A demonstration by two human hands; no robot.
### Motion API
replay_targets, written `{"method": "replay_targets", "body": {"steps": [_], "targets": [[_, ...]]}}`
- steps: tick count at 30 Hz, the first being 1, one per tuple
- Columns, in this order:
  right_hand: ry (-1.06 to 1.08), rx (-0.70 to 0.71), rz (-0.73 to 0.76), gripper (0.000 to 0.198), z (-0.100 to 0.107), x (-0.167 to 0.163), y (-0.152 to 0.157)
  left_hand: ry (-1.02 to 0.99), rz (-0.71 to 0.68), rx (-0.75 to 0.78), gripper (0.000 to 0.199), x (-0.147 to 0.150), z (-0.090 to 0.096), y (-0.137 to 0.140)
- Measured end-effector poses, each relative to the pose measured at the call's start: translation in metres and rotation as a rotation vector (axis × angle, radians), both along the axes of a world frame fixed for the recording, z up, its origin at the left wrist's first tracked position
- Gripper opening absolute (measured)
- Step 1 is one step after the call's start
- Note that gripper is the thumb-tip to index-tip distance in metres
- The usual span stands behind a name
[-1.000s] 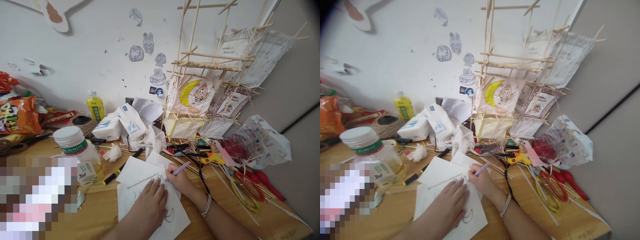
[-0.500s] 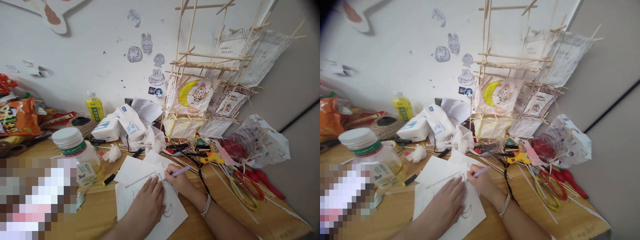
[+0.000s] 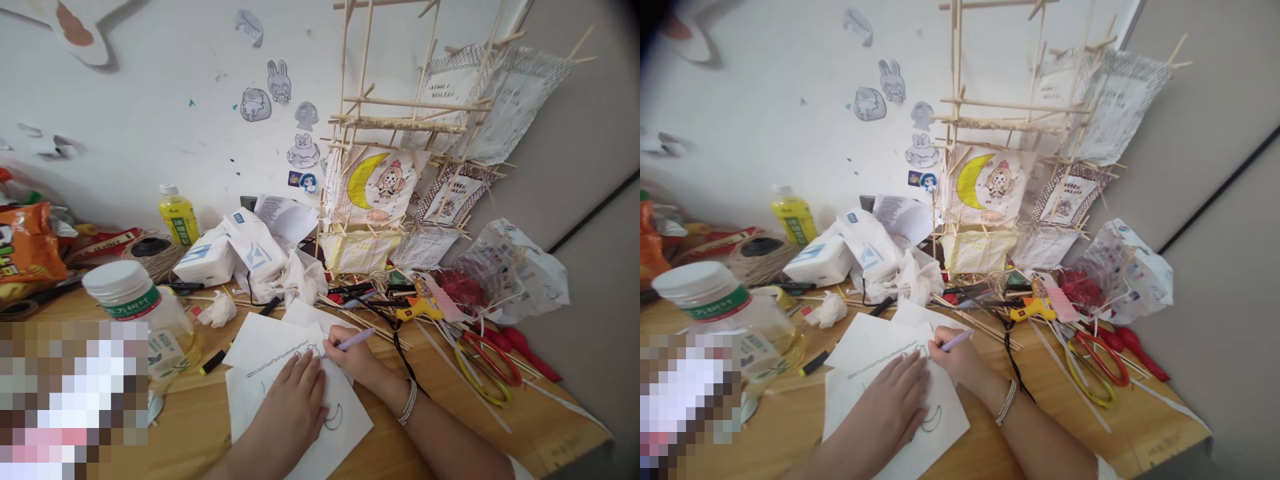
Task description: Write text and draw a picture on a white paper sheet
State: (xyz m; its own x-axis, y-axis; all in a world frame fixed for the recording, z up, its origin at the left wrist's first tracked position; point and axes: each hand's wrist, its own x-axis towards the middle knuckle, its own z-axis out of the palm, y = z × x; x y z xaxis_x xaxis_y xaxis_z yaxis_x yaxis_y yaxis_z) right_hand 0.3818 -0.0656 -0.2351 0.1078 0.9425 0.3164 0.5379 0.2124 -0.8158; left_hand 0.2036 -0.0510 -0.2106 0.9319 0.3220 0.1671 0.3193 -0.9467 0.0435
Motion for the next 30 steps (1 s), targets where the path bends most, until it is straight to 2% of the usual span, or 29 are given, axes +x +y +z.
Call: {"method": "replay_targets", "body": {"steps": [11, 19, 30], "targets": [[0.085, -0.026, -0.016, 0.026, -0.0038, 0.0004, 0.0002, 0.009, -0.006, 0.008, 0.031, 0.0002, 0.0029, -0.0006], [0.088, -0.042, -0.03, 0.028, -0.0072, 0.0014, 0.0023, -0.021, -0.015, 0.058, 0.031, -0.0005, -0.0008, -0.0004], [0.043, -0.021, -0.063, 0.026, -0.0054, 0.0012, 0.0016, 0.019, -0.009, 0.052, 0.033, -0.0004, -0.0011, -0.0003]]}}
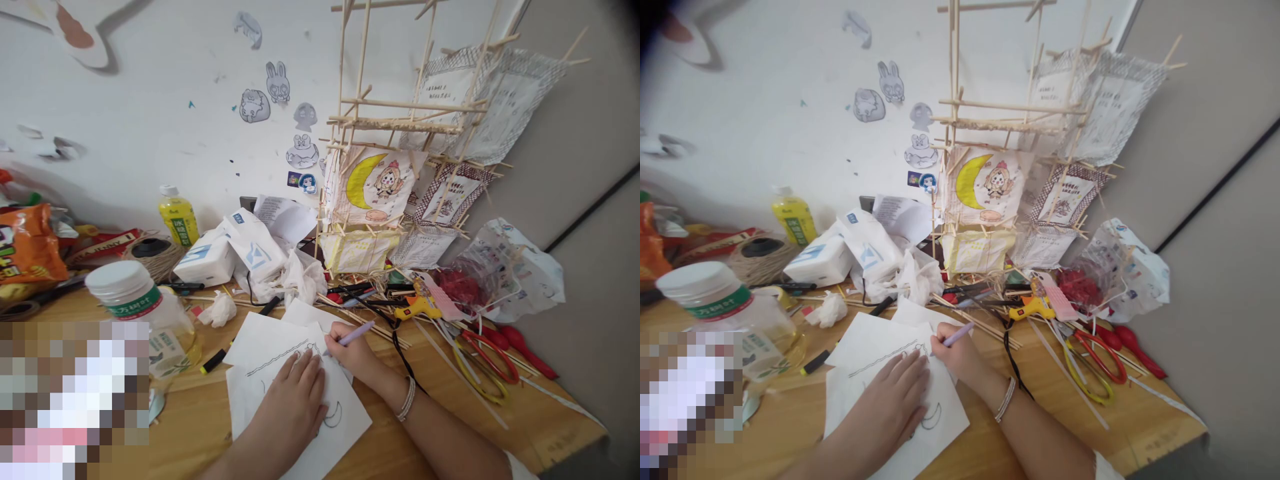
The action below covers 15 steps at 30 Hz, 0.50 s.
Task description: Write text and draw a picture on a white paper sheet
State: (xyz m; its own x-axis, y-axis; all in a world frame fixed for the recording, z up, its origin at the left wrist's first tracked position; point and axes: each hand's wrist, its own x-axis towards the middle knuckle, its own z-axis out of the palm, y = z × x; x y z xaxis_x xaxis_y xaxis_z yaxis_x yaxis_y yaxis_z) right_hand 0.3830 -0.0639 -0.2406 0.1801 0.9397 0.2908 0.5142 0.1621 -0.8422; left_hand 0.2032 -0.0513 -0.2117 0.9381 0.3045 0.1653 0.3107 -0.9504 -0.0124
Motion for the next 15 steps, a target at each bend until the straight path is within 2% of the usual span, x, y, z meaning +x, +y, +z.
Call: {"method": "replay_targets", "body": {"steps": [15], "targets": [[0.032, -0.017, 0.016, 0.029, -0.0056, 0.0025, 0.004, 0.036, 0.02, -0.016, 0.033, 0.0013, 0.0041, -0.0008]]}}
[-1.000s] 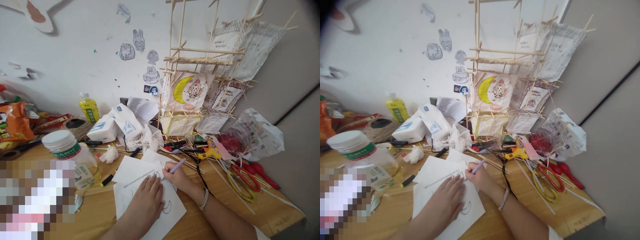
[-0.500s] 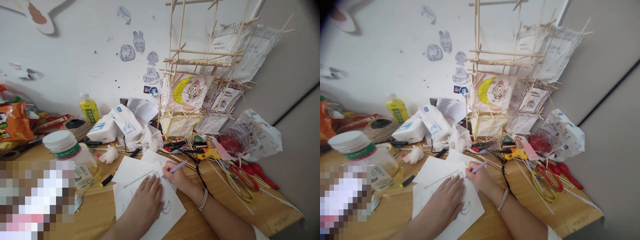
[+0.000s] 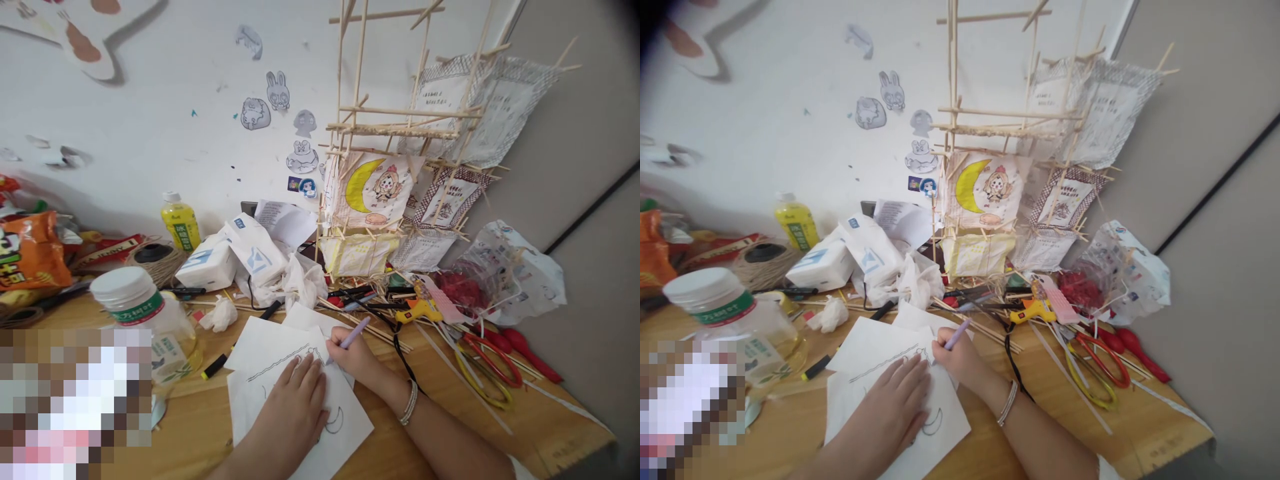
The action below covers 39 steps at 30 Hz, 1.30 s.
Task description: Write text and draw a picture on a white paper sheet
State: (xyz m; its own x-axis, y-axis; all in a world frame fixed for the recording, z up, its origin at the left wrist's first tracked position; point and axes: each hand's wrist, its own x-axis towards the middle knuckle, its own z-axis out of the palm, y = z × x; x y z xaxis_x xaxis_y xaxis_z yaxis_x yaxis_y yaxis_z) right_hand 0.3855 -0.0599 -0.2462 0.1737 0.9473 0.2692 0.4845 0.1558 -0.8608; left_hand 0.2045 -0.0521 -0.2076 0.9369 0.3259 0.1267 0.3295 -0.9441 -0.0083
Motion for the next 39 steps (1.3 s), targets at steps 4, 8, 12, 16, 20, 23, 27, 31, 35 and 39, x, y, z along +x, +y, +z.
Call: {"method": "replay_targets", "body": {"steps": [4, 8, 12, 16, 20, 23, 27, 31, 35, 39], "targets": [[0.02, 0.0, -0.003, 0.027, -0.001, 0.0, 0.001, 0.019, -0.001, 0.012, 0.034, 0.0, 0.001, 0.0], [0.043, 0.009, -0.009, 0.028, -0.001, -0.001, 0.0, 0.037, -0.005, 0.012, 0.034, 0.0, 0.003, -0.001], [0.152, -0.016, -0.041, 0.026, 0.005, -0.002, -0.004, 0.022, 0.009, 0.028, 0.034, -0.001, 0.001, 0.002], [0.126, 0.0, 0.005, 0.025, 0.013, -0.005, -0.008, -0.025, 0.017, 0.049, 0.034, -0.002, -0.002, 0.006], [0.036, 0.035, 0.037, 0.025, 0.016, -0.007, -0.009, -0.023, -0.004, 0.047, 0.036, -0.002, -0.002, 0.006], [-0.014, 0.036, 0.051, 0.025, 0.016, -0.008, -0.008, -0.04, -0.007, 0.037, 0.036, -0.002, -0.002, 0.005], [-0.056, 0.036, 0.057, 0.025, 0.017, -0.007, -0.009, -0.057, 0.01, 0.026, 0.034, -0.001, -0.003, 0.003], [-0.088, 0.036, 0.052, 0.026, 0.018, -0.007, -0.009, -0.014, 0.017, 0.036, 0.034, 0.0, 0.002, 0.002], [-0.104, 0.033, 0.052, 0.026, 0.017, -0.007, -0.009, 0.045, 0.021, 0.046, 0.035, 0.0, 0.005, 0.001], [-0.052, 0.012, 0.045, 0.026, 0.013, -0.006, -0.007, -0.017, 0.022, 0.036, 0.035, -0.001, 0.003, 0.002]]}}
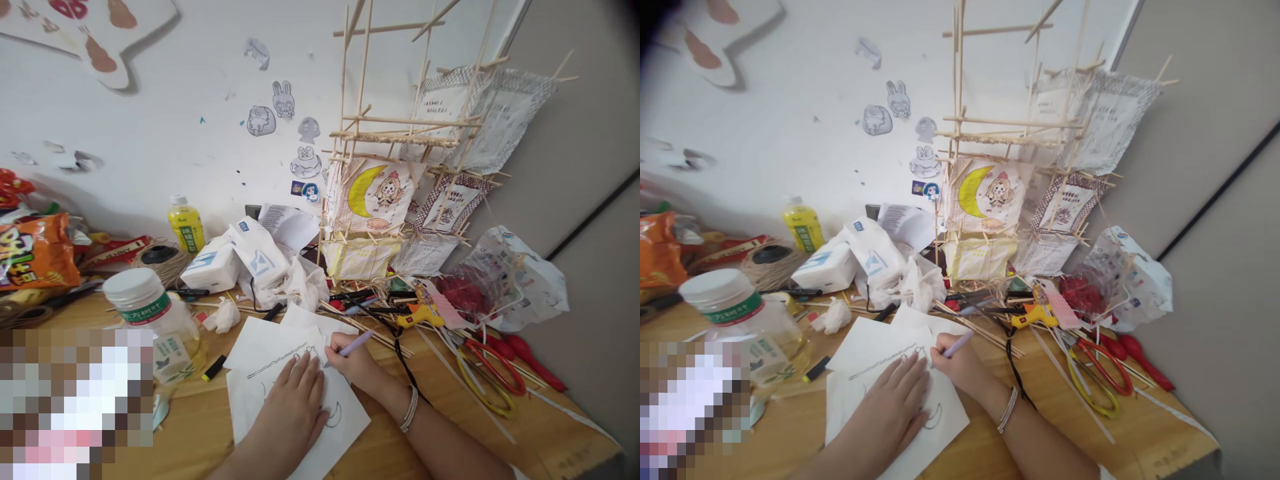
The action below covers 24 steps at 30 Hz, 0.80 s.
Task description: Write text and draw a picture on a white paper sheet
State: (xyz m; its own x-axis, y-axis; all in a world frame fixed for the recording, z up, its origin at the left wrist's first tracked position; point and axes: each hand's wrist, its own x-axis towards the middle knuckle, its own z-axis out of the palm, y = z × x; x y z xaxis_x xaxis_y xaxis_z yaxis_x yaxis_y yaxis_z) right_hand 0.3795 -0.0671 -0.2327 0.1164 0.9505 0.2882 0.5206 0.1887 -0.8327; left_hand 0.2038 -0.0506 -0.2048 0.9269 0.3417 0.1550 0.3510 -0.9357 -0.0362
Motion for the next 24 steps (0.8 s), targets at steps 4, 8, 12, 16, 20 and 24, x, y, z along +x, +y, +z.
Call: {"method": "replay_targets", "body": {"steps": [4, 8, 12, 16, 20, 24], "targets": [[0.044, 0.003, 0.002, 0.025, -0.0015, 0.0003, 0.0004, -0.012, -0.011, -0.015, 0.035, -0.0012, -0.0021, 0.001], [0.049, -0.017, 0.008, 0.025, -0.0016, 0.0005, 0.0005, -0.026, -0.018, -0.005, 0.035, -0.0019, -0.0027, 0.0016], [0.066, -0.024, -0.004, 0.024, -0.0028, 0.001, 0.0012, -0.03, -0.021, 0.002, 0.035, -0.0022, -0.0038, 0.0017], [0.048, -0.019, -0.016, 0.025, -0.0046, 0.0008, 0.0015, -0.03, -0.017, 0.007, 0.035, -0.002, -0.0037, 0.0015], [0.051, 0.002, -0.062, 0.026, -0.0032, -0.0004, 0.0008, -0.03, -0.026, -0.001, 0.035, -0.0025, -0.0029, 0.0018], [0.035, 0.016, -0.041, 0.026, -0.0003, -0.0008, 0.0002, -0.009, -0.016, -0.029, 0.036, -0.0027, -0.0024, 0.0023]]}}
